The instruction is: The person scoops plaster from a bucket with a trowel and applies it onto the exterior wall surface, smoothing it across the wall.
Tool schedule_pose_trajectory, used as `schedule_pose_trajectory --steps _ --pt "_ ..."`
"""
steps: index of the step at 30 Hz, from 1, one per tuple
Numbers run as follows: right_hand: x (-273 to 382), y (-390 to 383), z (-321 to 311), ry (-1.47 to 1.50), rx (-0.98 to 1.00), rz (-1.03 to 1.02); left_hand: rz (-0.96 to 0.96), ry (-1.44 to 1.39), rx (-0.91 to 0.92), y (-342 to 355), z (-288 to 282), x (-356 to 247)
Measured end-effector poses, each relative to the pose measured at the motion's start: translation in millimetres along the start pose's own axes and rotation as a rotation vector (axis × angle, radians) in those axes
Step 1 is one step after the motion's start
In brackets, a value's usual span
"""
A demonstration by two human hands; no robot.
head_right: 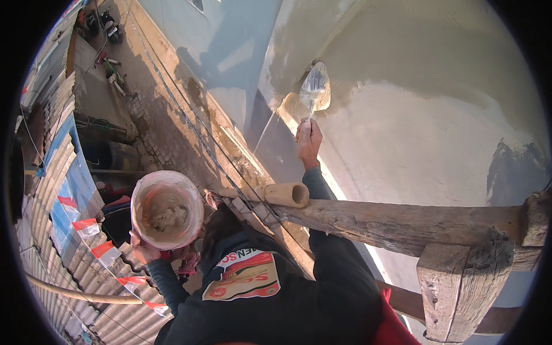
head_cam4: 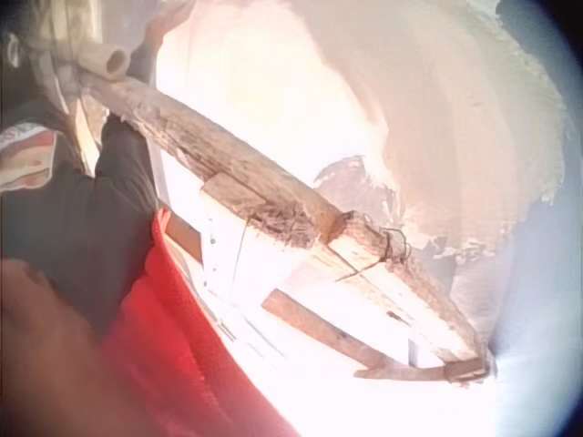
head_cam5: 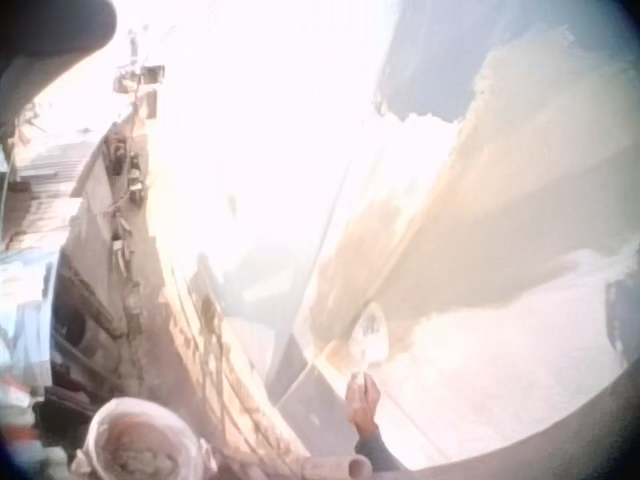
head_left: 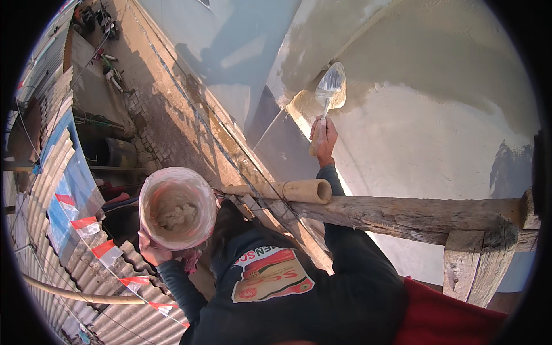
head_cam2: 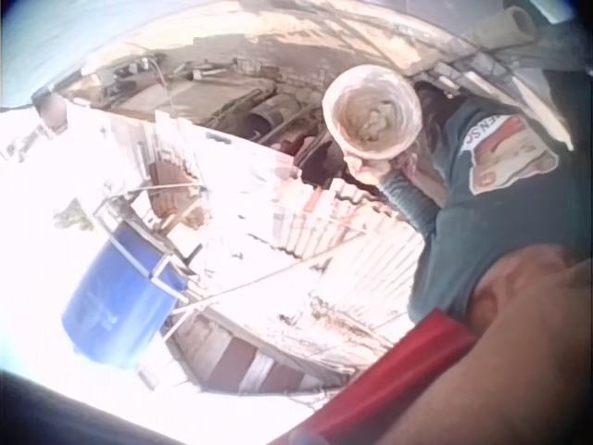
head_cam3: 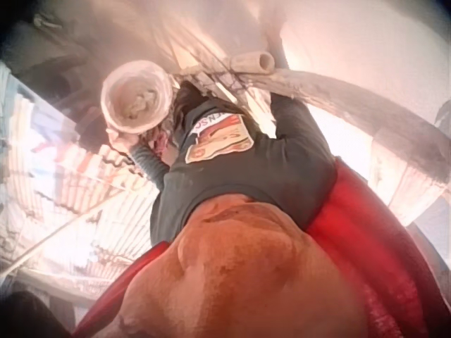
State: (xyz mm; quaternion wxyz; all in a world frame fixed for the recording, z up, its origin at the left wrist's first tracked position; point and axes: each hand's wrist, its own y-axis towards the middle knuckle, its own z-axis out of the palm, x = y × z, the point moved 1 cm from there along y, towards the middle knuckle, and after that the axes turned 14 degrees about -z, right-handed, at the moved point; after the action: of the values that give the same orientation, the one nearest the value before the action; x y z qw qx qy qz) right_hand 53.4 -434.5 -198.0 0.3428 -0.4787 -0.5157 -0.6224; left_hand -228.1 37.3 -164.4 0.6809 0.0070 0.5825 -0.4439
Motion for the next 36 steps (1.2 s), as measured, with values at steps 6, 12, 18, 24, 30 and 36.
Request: schedule_pose_trajectory --steps 6,12,18,24,30,36 --pt "-21.9 9.6 19.7 -0.018 -0.106 -0.035 -0.061 0.005 -0.137 -10.6 -16.6 8.9" --pt "-45.0 13.4 27.8 -0.083 -0.079 -0.07 -0.065 0.108 -0.259 -12.8 -11.5 11.0" --pt "-92.3 0.0 16.2 -0.168 -0.105 -0.092 -0.059 0.059 -0.172 -11.4 8.9 12.2" --pt "-57.6 -41.4 7.6 -0.273 -0.066 0.152 -0.029 0.073 -0.067 -8.5 20.1 12.6" --pt "26.9 -44.0 -15.9 -0.57 0.105 0.144 -0.108 -0.078 0.099 4.8 32.9 17.0" --pt "81.6 -13.3 -25.3 -0.544 0.178 0.045 -0.116 -0.11 0.212 11.7 53.0 23.7"
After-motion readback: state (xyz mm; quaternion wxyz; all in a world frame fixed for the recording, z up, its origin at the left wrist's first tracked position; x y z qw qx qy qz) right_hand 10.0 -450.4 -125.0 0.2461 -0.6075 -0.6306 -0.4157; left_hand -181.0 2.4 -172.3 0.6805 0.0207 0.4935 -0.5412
